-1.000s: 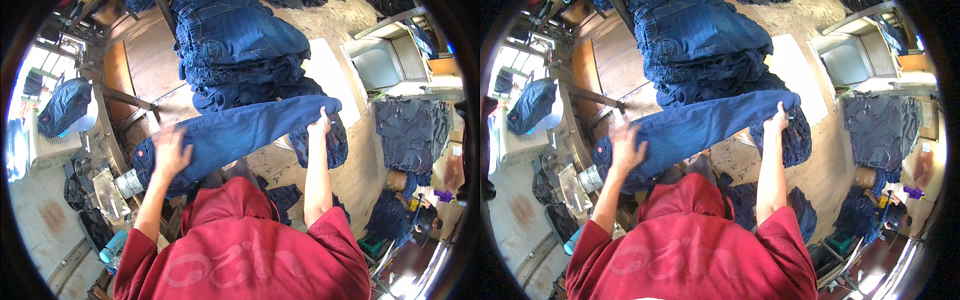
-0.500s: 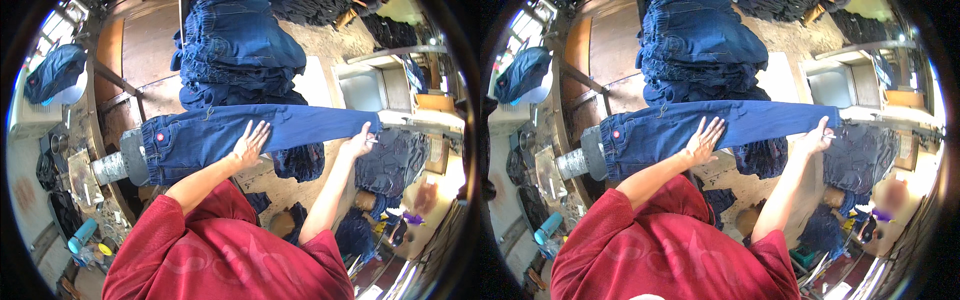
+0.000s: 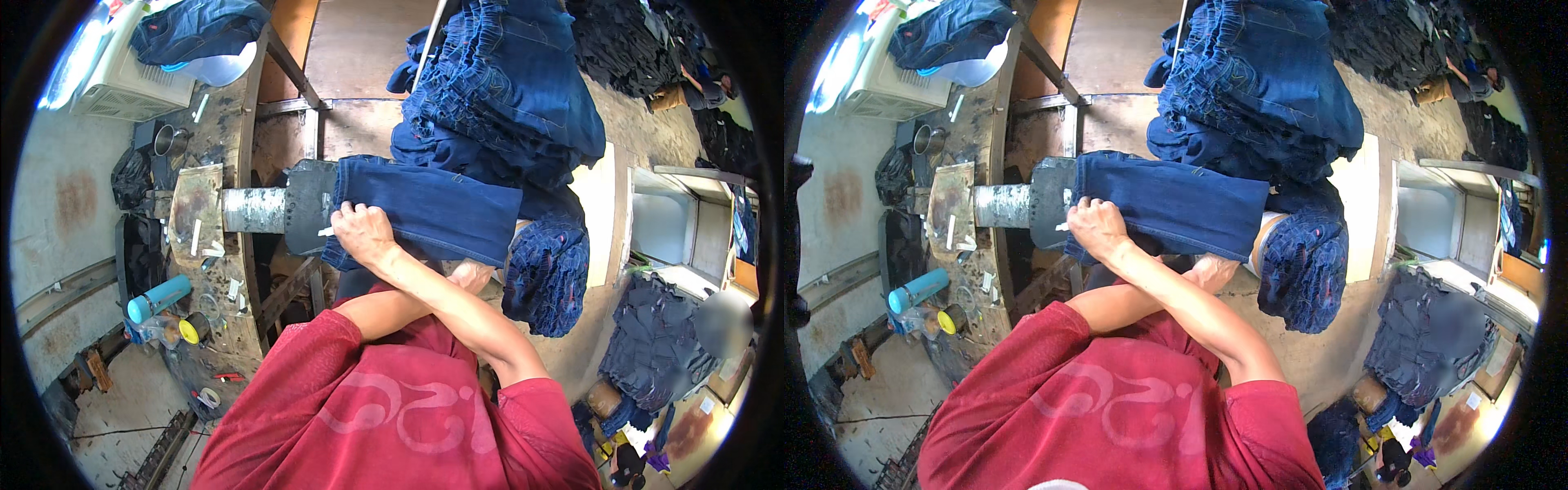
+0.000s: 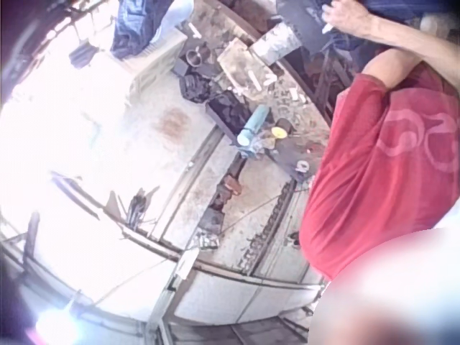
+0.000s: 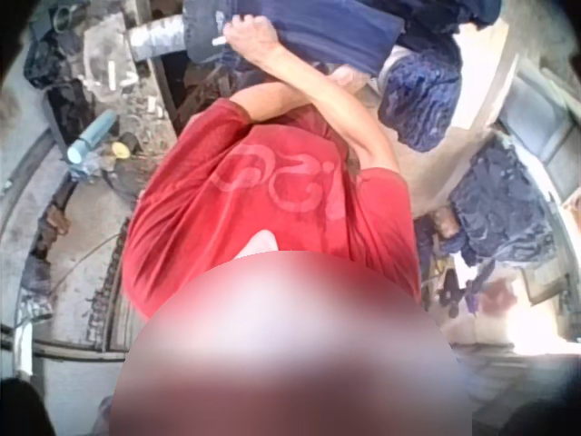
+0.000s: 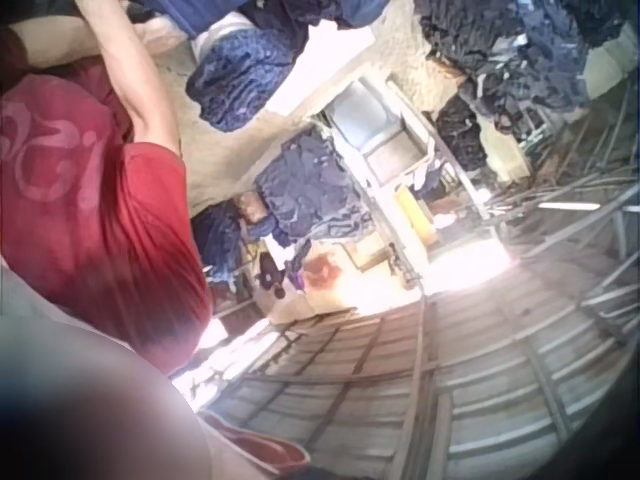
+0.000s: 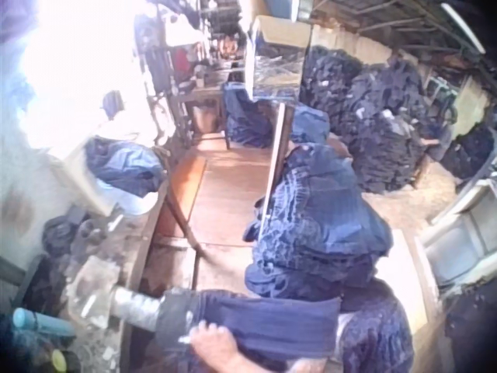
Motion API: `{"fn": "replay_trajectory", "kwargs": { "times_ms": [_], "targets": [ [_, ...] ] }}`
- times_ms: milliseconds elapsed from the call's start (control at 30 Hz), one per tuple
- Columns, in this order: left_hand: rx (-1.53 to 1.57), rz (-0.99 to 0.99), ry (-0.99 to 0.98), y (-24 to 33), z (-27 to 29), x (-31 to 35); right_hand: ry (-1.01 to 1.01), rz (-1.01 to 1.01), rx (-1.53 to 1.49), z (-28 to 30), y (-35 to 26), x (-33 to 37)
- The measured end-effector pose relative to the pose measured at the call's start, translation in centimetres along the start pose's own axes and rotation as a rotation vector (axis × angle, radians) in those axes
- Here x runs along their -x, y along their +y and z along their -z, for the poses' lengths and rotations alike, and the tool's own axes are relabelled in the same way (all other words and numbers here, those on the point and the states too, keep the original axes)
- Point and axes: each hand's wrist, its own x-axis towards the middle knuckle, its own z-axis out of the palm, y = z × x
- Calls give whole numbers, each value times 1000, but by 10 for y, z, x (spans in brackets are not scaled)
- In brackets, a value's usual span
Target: The person repeatedly picks up denim garments from a pile, uses a small tool to pull out loose threads from seams and edges, and places the garments back on the pile. The process is repeated for multiple items.
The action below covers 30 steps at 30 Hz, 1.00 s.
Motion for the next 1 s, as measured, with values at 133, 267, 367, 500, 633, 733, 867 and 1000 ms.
{"fn": "replay_trajectory", "kwargs": {
  "times_ms": [133, 267, 367, 500, 633, 733, 867, 1000],
  "targets": [
    [26, 8, 11, -1, -8, -7, 449, -16, -231, 73, 44, 21],
    [162, -105, -179, -35, 28, -11, 703, -422, -232, 220, 130, 109],
    [453, 163, 264, -91, 65, 29, 1092, -591, -233, 288, 186, 168],
    [291, 415, 73, -171, 80, 127, 922, -974, 96, 308, 233, 239],
    [166, 568, -71, -217, 112, 216, 464, -1264, 266, 262, 221, 282],
    [79, 730, -301, -231, 149, 225, 374, -1397, -197, 212, 184, 286],
    [158, 472, -99, -225, 137, 125, 351, -995, -284, 135, 133, 242],
    [434, 411, -116, -228, 72, 5, 407, -902, -441, 71, 84, 189]
  ]
}}
